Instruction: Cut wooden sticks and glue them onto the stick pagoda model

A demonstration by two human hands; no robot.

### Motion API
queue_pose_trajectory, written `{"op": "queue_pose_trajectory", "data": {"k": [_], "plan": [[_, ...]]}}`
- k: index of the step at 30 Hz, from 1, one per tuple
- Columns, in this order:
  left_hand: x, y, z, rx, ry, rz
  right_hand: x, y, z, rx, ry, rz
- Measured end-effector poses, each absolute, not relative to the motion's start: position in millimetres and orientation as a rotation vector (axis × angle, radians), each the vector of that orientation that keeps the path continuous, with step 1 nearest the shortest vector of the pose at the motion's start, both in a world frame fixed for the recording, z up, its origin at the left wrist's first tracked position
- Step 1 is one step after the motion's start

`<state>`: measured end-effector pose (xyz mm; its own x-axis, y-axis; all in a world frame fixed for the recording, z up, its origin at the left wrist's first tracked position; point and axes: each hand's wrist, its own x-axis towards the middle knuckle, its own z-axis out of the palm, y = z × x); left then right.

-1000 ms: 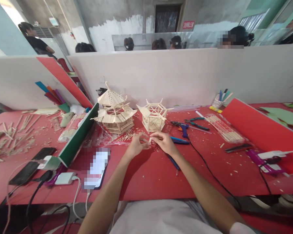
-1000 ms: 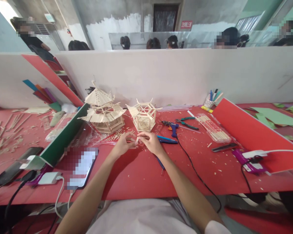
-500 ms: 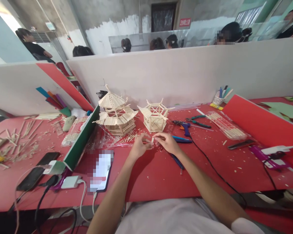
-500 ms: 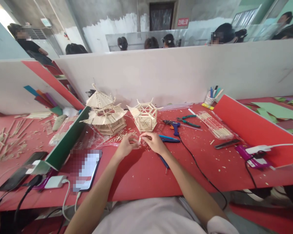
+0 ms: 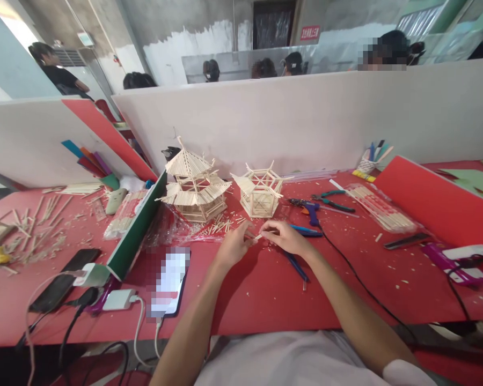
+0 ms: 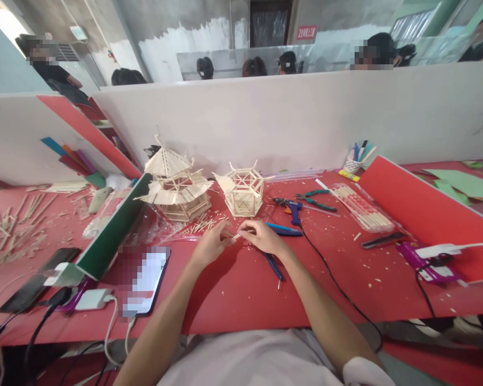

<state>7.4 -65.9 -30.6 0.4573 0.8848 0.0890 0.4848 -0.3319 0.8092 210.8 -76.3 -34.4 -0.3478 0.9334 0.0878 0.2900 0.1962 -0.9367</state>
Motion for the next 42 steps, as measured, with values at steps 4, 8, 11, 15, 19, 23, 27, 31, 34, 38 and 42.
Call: {"op": "queue_pose_trajectory", "data": {"k": [4,8,11,15,19,23,27,31,34,38,42], "plan": [[5.6,-65.1,-32.4,1.996,1.096,0.666,212.2,-77.8,-31.6,-1.174,-1.891,1.048],[5.3,-64.4,-32.9,2.019,1.073,0.645,213.2,-78.3,-30.0,-1.165,-1.967,0.945],[6.2,-64.2,-31.5,2.018,1.095,0.634,213.6,-79.0,-28.9,-1.164,-2.011,0.878],[7.1,-63.2,-31.9,2.038,1.085,0.631,214.5,-80.6,-29.6,-1.172,-2.096,0.758],[6.6,-61.1,-37.2,2.048,1.062,0.618,216.1,-81.4,-32.4,-1.168,-2.166,0.668],[5.5,-59.6,-42.2,2.04,1.043,0.628,217.4,-80.9,-33.6,-1.166,-2.197,0.647],[6.9,-61.7,-39.3,1.99,1.015,0.679,218.7,-80.0,-33.8,-1.172,-2.197,0.612],[9.9,-65.0,-32.3,1.85,0.991,0.751,219.5,-79.3,-32.3,-1.197,-2.167,0.596],[9.9,-65.2,-29.9,1.813,1.035,0.769,219.7,-78.9,-28.9,-1.175,-2.039,0.722],[7.7,-63.4,-29.8,1.906,1.055,0.756,220.6,-79.3,-23.8,-1.1,-1.923,0.889],[6.1,-62.9,-28.1,2.005,1.068,0.722,221.0,-81.4,-20.8,-1.091,-1.93,0.926]]}}
